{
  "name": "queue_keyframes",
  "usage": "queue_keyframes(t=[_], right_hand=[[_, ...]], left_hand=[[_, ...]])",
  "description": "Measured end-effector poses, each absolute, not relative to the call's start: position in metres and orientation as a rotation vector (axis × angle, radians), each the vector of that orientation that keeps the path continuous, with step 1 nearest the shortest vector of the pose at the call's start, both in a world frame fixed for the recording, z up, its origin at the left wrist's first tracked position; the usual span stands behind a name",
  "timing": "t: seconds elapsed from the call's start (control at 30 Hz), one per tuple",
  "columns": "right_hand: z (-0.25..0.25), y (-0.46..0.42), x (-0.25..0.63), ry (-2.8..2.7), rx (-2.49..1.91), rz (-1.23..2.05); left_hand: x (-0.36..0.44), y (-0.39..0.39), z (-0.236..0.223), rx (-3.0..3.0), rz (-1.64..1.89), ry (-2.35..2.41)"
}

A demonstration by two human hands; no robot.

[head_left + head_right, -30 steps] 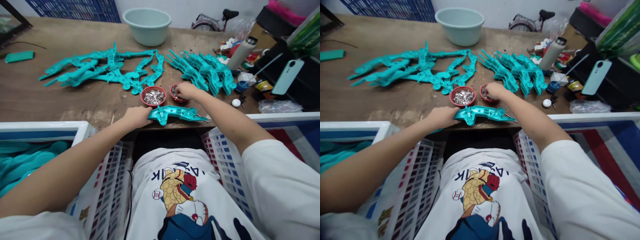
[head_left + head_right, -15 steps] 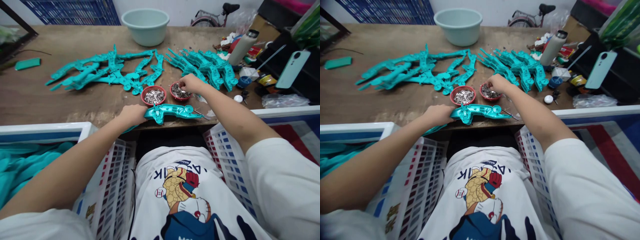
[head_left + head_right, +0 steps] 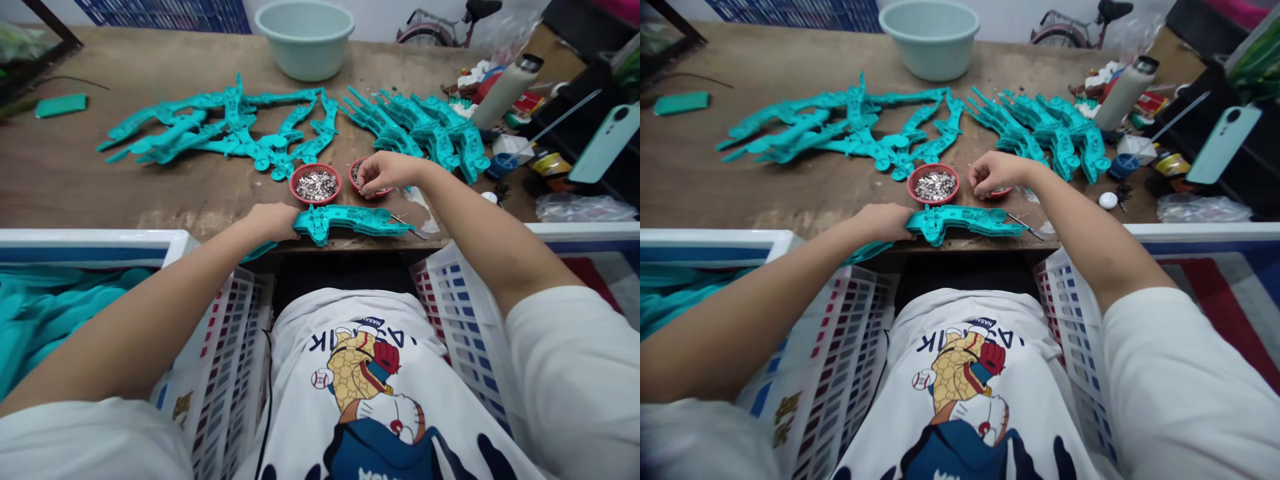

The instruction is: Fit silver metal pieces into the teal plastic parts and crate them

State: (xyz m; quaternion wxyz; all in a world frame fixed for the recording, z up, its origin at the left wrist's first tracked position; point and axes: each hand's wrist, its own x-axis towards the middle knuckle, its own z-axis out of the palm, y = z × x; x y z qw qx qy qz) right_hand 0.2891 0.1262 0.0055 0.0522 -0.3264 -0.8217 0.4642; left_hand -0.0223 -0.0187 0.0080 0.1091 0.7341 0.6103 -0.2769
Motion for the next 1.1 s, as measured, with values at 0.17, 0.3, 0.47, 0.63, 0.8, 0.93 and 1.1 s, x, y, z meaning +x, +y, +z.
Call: queue_keyframes(t=[0.17, 0.3, 0.47, 0.63, 0.8, 0.93, 1.1], right_hand=[[0.004, 0.121, 0.284, -2.662, -0.936, 1.463], [0.000, 0.117, 0.277, -2.727, -0.955, 1.449], [0.000, 0.116, 0.270, -2.878, -0.888, 1.286], [-0.001, 0.115, 0.268, -2.897, -0.935, 1.268], [-0.004, 0.118, 0.268, -2.865, -0.939, 1.315], [-0.003, 0.118, 0.266, -2.863, -0.946, 1.319], [0.001, 0.117, 0.267, -2.898, -0.999, 1.274]], left_hand=[[-0.025, -0.017, 0.010, 2.147, -0.848, 1.808], [-0.026, -0.015, 0.007, 2.142, -0.845, 1.787], [-0.029, -0.013, 0.003, 2.145, -0.812, 1.791], [-0.031, -0.011, 0.001, 2.161, -0.818, 1.793], [-0.030, -0.011, 0.002, 2.146, -0.803, 1.815], [-0.029, -0.011, 0.002, 2.129, -0.834, 1.828], [-0.026, -0.014, 0.005, 2.141, -0.845, 1.794]])
